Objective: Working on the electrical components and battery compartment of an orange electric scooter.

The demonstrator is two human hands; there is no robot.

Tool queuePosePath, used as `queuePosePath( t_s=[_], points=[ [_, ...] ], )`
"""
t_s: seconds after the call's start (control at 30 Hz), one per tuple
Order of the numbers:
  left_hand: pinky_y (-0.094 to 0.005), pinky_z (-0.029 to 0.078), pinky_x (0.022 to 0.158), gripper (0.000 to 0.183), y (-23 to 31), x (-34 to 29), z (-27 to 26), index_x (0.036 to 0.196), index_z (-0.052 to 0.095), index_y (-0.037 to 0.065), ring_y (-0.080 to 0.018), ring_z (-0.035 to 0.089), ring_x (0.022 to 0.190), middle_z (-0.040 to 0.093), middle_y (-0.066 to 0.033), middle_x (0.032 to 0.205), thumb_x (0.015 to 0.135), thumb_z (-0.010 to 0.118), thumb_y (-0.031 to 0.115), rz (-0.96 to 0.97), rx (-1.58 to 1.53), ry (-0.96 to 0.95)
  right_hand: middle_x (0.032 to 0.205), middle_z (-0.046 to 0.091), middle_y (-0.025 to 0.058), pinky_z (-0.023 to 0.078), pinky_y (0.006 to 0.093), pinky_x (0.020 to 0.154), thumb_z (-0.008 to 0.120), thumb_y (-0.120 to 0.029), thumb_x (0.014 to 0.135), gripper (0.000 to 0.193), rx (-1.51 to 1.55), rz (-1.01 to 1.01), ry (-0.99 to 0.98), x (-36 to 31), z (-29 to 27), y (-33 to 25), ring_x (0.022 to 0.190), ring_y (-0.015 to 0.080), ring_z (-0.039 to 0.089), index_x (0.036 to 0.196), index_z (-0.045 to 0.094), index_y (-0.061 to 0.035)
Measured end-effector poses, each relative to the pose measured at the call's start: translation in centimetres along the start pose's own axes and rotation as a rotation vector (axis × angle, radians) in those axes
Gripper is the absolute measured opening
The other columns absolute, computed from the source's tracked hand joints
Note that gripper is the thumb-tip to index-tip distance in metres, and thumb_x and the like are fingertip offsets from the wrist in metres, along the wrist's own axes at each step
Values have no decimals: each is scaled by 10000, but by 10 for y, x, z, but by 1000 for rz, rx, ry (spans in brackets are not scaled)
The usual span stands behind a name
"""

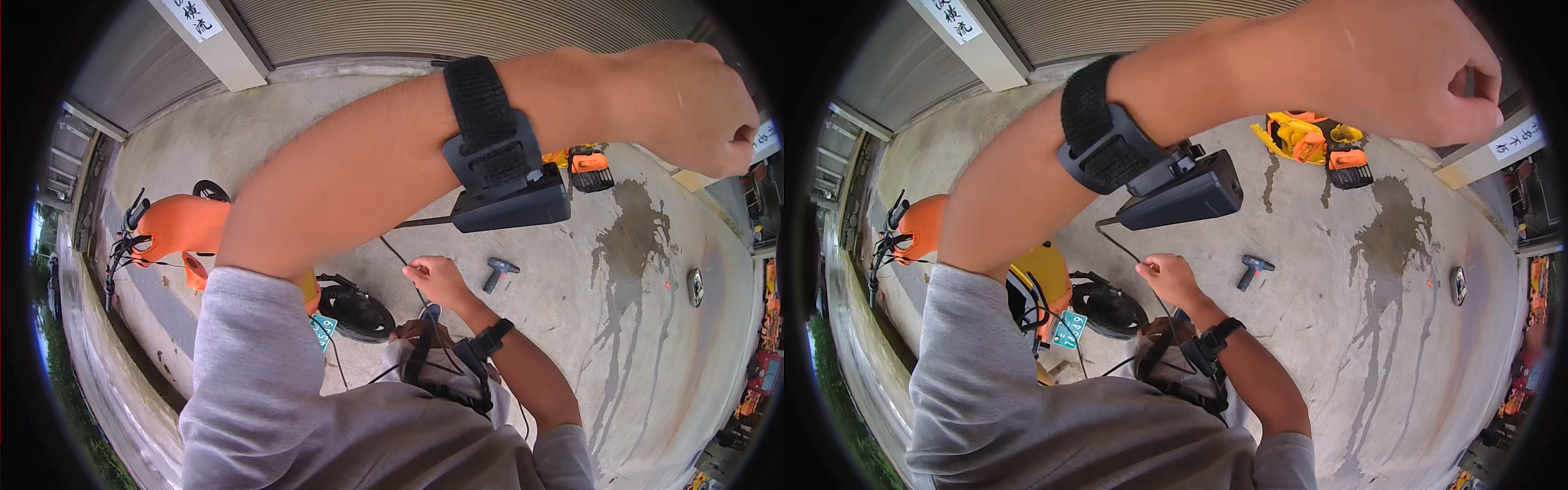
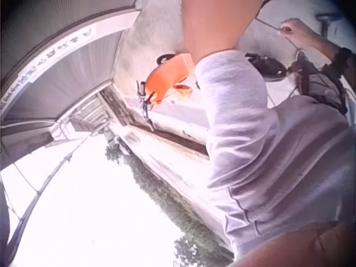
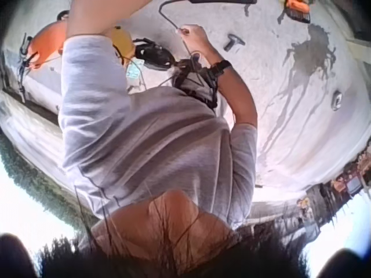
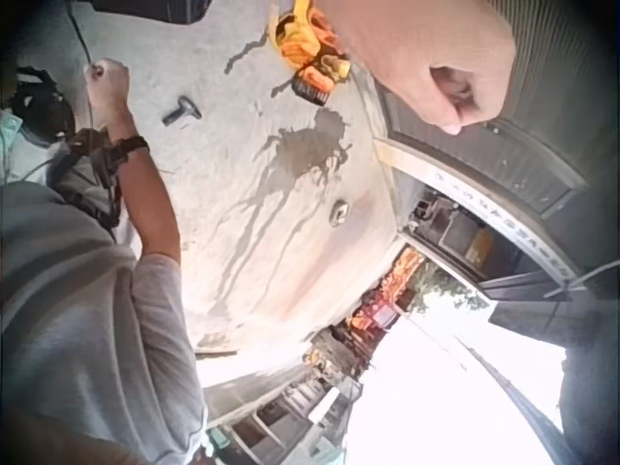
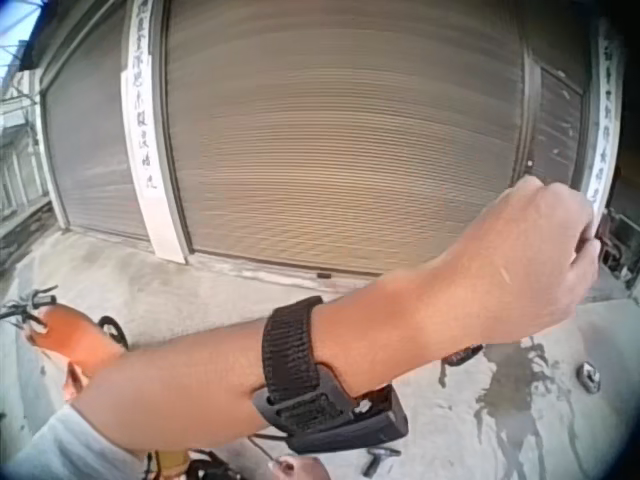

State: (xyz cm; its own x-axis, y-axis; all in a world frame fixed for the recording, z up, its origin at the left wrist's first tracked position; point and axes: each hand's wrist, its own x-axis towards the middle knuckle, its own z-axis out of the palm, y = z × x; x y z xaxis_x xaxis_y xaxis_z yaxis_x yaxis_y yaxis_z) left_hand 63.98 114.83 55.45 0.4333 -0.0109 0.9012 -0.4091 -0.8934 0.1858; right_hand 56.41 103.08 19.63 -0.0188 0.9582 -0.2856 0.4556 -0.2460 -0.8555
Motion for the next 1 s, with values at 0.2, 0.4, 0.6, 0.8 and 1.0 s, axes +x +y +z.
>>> queuePosePath(
  t_s=[0.2, 0.4, 0.6, 0.8, 1.0],
  points=[
    [-379, 460, 506, 152, 19, -94, -12, 802, 635, 82, -261, 590, 549, 592, -66, 576, 891, 651, 204, -22, 111, -281, 785, 722, 128, 550, 343, 667, 683, -193, 902, 210, 132, -26, 678, -1, -62, 38, 710, 217, 721, 1013, 674, -15],
    [-389, 465, 510, 124, 7, -216, -5, 834, 651, 68, -287, 587, 544, 602, -87, 610, 903, 655, 171, -278, 75, -484, 915, 729, 81, 529, 277, 687, 682, -179, 933, 273, 89, 225, -129, -67, -79, 80, 784, 137, 690, 1161, 659, -30],
    [-279, 516, 576, 180, 8, -383, 37, 903, 676, 0, -116, 655, 612, 683, -64, 691, 953, 654, 172, -1118, -323, -314, 987, 724, 117, 550, 319, 707, 596, -199, 967, 295, 600, 670, 578, -186, -86, 185, 810, 205, 709, 1212, 631, -39],
    [-396, 602, 524, 188, 24, -548, 60, 1000, 664, 7, -234, 675, 580, 713, -155, 802, 898, 632, 162, -2231, -462, -363, 1059, 704, 157, 554, 366, 628, 540, -252, 965, 339, 870, 1219, 1218, -404, -15, 283, 805, 262, 707, 1244, 583, -63],
    [-399, 593, 499, 177, 12, -567, 61, 885, 657, -33, -246, 670, 556, 690, -152, 747, 879, 613, 138, -2166, -304, -622, 880, 702, 156, 510, 344, 475, 551, -183, 936, 286, 1033, 1534, 1275, -527, 68, 293, 611, 260, 667, 1169, 594, -22]
  ],
)
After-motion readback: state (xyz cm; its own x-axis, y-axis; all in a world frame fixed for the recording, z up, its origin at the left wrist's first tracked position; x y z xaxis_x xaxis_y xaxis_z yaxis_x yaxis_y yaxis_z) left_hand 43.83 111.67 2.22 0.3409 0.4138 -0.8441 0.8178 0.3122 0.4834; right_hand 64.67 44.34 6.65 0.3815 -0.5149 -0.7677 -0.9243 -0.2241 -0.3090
